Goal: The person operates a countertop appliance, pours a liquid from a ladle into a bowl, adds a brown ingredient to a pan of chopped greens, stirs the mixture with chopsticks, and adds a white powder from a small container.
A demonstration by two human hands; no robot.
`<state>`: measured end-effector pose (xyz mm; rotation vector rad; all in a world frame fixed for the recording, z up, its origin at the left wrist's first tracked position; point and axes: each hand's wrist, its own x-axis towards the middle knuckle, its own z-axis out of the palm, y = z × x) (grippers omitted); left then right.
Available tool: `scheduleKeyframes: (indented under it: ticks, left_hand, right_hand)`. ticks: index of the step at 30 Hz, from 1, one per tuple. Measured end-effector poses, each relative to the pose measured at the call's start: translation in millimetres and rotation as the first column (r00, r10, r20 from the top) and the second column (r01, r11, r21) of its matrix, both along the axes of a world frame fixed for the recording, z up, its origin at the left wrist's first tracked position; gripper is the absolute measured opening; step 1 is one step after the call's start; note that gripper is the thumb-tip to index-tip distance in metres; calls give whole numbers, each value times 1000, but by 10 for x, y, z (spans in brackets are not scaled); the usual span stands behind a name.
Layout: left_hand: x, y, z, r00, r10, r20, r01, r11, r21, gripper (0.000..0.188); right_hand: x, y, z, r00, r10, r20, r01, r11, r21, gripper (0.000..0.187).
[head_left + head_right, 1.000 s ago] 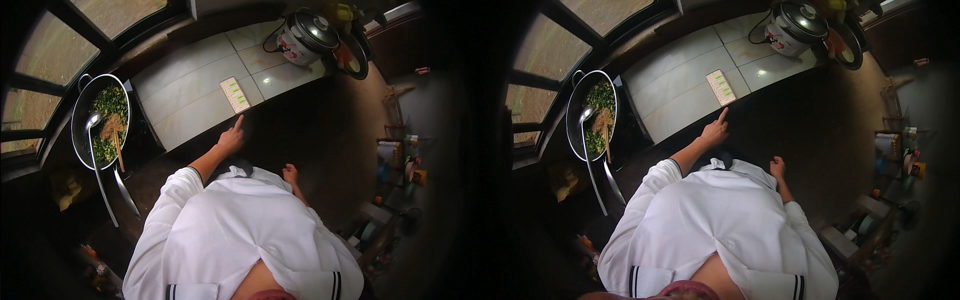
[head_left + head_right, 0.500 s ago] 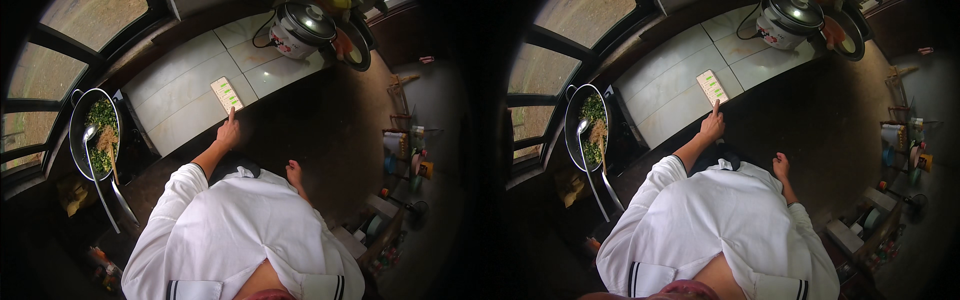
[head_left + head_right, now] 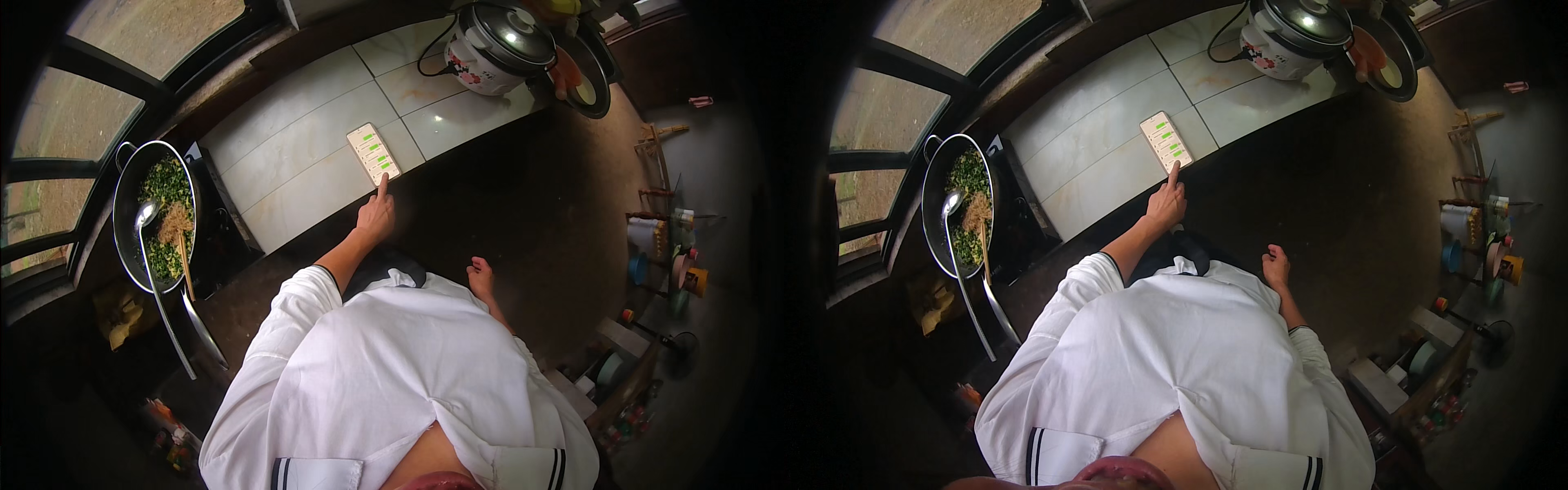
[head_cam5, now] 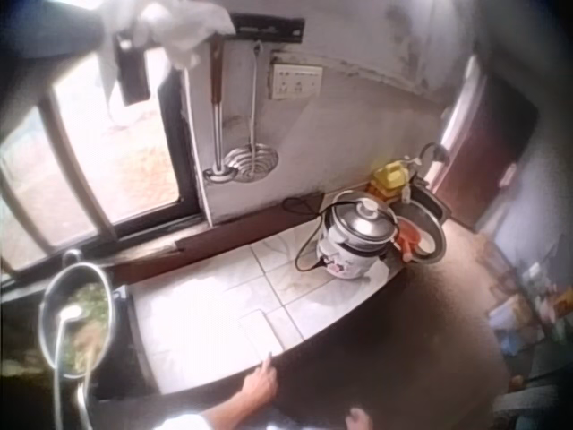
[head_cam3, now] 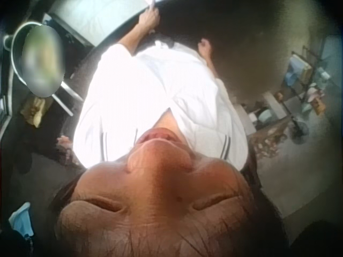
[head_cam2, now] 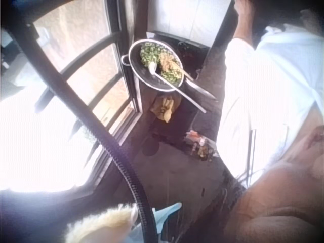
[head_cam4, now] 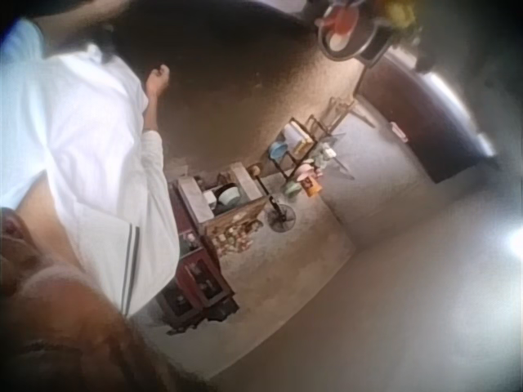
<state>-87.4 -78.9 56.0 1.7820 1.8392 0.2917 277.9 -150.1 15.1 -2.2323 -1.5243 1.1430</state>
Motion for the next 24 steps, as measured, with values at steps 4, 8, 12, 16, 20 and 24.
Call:
scheduleKeyframes:
  ticks: [4,8,12,16,20,24]
  left_hand:
    - [-7,-3,38,999,0,35,1,1000,-22,16]
    - [-16,-14,47,999,-5,33,6,1000,-17,17]
    - [14,-68,39,998,-56,20,56,998,1,17]
    - [10,-94,36,999,-46,11,46,999,-4,18]
    - [-33,-76,-5,999,-33,0,33,999,4,18]
    - [-51,-33,-24,999,-39,-1,39,999,13,19]
  right_hand:
    - [-11,-1,-4,1000,9,2,-9,1000,21,36]
    - [-60,32,45,1000,17,-3,-17,1000,-11,38]
    - [-78,26,32,1000,15,-6,-15,1000,-16,38]
    - [-135,51,67,1000,20,14,-19,999,-40,38]
    - [-179,66,86,1000,26,10,-26,999,-36,38]
    - [-191,64,91,1000,14,10,-13,999,-47,38]
